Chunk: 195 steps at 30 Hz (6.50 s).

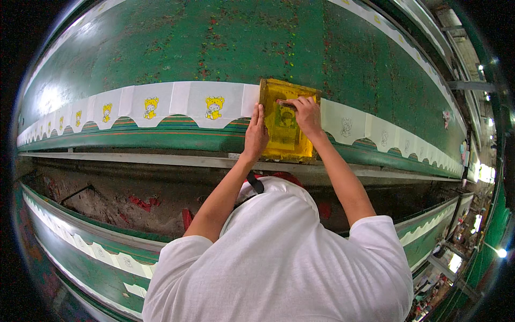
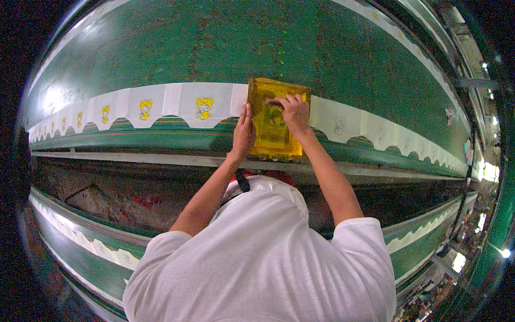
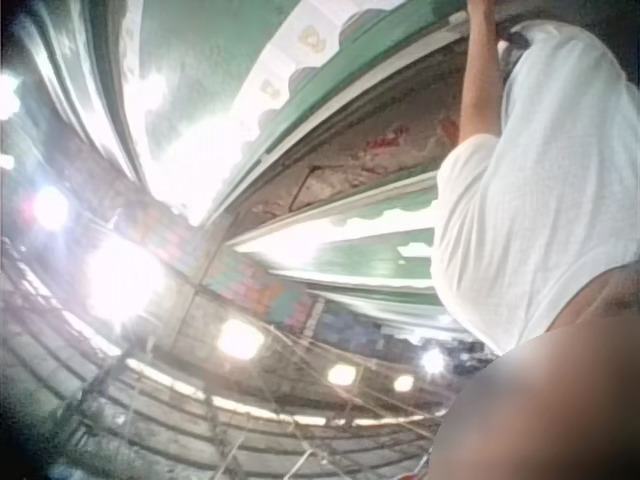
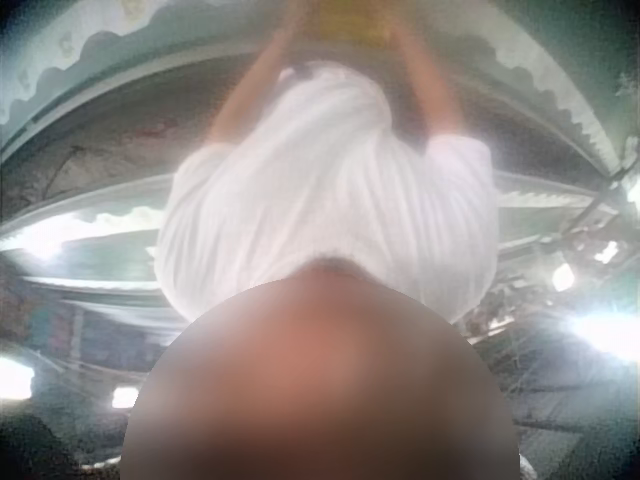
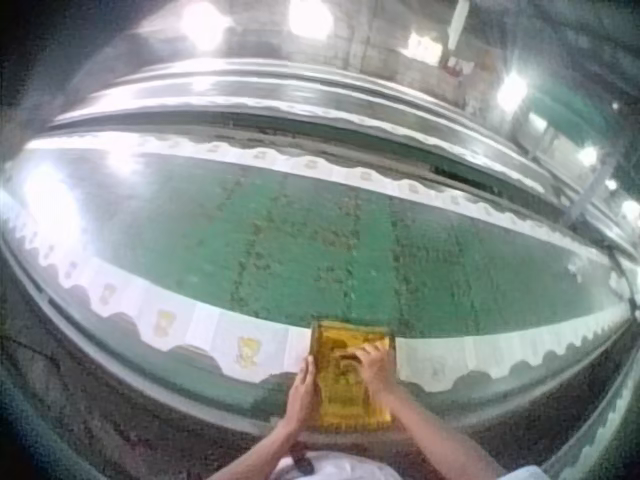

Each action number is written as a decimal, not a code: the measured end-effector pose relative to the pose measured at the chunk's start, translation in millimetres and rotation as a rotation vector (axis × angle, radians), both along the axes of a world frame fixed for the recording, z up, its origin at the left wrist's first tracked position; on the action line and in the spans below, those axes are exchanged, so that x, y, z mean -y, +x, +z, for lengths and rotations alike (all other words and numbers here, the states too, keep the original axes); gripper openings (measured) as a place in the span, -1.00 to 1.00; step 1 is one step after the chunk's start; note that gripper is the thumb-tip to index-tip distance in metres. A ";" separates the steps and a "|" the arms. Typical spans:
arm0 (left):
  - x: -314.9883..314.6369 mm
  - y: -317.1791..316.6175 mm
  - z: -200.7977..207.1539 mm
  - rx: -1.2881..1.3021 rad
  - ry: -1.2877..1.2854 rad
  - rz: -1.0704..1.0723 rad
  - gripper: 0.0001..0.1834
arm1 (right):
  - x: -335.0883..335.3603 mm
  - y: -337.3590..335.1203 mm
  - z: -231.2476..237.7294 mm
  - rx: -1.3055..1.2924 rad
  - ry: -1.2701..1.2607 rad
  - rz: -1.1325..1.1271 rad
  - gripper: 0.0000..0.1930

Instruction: The person uses a yellow squeegee to press a screen-printing frame onto a row of white tiles moving along a green conveyor belt. The person repeatedly aligns the frame and applies pressure to transfer a yellow cartoon character design onto each tile in sequence.

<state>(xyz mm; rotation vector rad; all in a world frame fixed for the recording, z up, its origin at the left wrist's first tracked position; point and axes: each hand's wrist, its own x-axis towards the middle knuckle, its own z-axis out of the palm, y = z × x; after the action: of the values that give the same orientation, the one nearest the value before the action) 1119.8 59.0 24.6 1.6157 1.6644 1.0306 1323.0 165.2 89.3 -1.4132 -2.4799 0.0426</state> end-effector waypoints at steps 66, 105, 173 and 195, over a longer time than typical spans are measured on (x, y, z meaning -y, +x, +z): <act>7.3 -0.3 -9.5 0.230 0.151 0.022 0.04 | 120.2 90.1 -51.0 -0.366 -0.183 -0.619 -0.45; -11.8 298.9 -7.2 0.116 0.058 0.060 -0.02 | 111.7 393.8 -77.5 -0.695 -0.174 -0.527 -0.51; -7.1 292.2 -9.7 0.082 0.055 -0.006 -0.04 | 121.4 322.7 21.5 -0.194 -0.357 0.142 -0.50; -10.3 291.4 -20.7 0.137 0.099 0.012 0.01 | 88.6 305.9 17.7 0.062 -0.449 0.135 -0.61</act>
<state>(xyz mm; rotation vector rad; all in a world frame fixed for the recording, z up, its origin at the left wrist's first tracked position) 1411.1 69.3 3.9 1.5607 1.5558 1.2195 1628.9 76.5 107.1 -1.4143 -2.7278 0.6274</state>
